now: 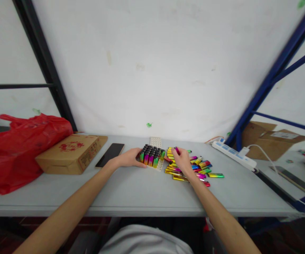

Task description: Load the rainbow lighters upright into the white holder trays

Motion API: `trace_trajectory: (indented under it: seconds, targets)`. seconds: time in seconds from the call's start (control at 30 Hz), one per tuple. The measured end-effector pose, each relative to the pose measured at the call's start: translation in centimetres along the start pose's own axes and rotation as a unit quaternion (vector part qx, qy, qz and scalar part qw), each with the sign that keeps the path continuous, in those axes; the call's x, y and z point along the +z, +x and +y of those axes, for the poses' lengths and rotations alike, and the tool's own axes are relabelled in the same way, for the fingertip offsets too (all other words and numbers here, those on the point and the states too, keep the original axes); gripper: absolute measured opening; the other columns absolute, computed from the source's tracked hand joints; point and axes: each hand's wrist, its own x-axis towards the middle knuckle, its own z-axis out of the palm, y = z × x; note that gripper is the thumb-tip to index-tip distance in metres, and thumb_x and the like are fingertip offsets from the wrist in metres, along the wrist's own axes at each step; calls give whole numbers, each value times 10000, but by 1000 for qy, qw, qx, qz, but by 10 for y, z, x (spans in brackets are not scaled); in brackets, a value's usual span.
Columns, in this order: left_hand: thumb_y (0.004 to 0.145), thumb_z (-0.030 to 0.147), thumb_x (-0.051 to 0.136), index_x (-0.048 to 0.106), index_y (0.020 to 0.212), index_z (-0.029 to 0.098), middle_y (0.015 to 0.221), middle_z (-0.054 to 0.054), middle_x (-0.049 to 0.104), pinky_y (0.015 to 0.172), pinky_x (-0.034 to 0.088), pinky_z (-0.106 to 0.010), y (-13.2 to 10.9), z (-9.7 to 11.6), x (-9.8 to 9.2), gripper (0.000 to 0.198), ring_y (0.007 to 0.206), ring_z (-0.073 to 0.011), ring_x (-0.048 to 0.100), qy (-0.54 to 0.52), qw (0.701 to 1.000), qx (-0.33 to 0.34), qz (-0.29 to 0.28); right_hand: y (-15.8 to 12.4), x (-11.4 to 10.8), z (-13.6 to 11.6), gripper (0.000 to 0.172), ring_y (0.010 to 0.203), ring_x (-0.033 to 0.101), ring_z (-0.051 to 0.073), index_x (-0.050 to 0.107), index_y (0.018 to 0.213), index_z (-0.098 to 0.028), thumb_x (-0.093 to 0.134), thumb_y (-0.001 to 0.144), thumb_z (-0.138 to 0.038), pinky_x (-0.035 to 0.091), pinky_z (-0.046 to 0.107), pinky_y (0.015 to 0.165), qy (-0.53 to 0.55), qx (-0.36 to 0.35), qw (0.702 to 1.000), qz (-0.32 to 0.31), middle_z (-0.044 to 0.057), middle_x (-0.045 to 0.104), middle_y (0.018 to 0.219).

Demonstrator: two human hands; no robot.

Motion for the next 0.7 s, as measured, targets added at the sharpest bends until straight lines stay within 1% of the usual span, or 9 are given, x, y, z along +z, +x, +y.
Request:
trace_trajectory:
  seconds: [0.1,0.23,0.33,0.43,0.5,0.63,0.7]
  targets:
    - [621,686,802,666,1158,180,1161,-96,725,916,520,-378,-1,3,-1,751,1051,-325,660,-12,1000,-1,-3,-1,-1,-3,457,546,402,137,406,618,-230,443,949,-544,271,282,563,-2,-30,999,-17,-44,408,541]
    - [629,681,803,659,1183,192,1177,-87,724,920,519,-381,0,4,-1,753,1062,-317,657,-31,999,4,-8,-4,-6,-5,375,597,477,156,468,760,-231,403,1025,-489,334,284,605,-23,-88,993,-70,-35,485,619]
    - [627,664,815,653,1190,166,1189,-104,718,911,515,-383,0,2,0,768,1059,-320,656,-29,1000,4,-8,-5,-10,-6,349,738,548,183,492,800,-227,379,1054,-439,404,298,699,-46,-154,984,-83,21,566,768]
    - [626,664,817,659,1166,155,1162,-112,723,863,520,-370,0,2,1,759,1033,-321,662,-25,1000,0,-10,-6,-10,-7,357,849,567,198,513,795,-219,399,1056,-433,431,311,791,-67,-196,975,-77,66,582,900]
    - [629,653,819,665,1151,159,1139,-103,729,840,520,-359,0,3,1,736,1021,-318,665,-26,1000,0,-10,-7,-9,-7,371,817,563,194,517,782,-219,407,1057,-442,425,307,770,-86,-196,972,-92,58,582,871]
    - [625,650,820,675,1146,167,1122,-93,736,834,521,-352,-1,5,0,725,1010,-316,670,-27,1000,3,-3,-6,-6,-5,423,647,530,174,504,732,-225,413,1056,-482,370,290,662,-112,-170,968,-146,12,582,688]
    - [625,658,820,672,1164,174,1147,-91,734,854,522,-350,-2,6,-1,740,1026,-317,671,-29,1000,7,-2,-5,-5,-3,447,625,535,170,513,713,-223,425,1048,-506,358,287,651,-112,-159,968,-157,16,607,668]
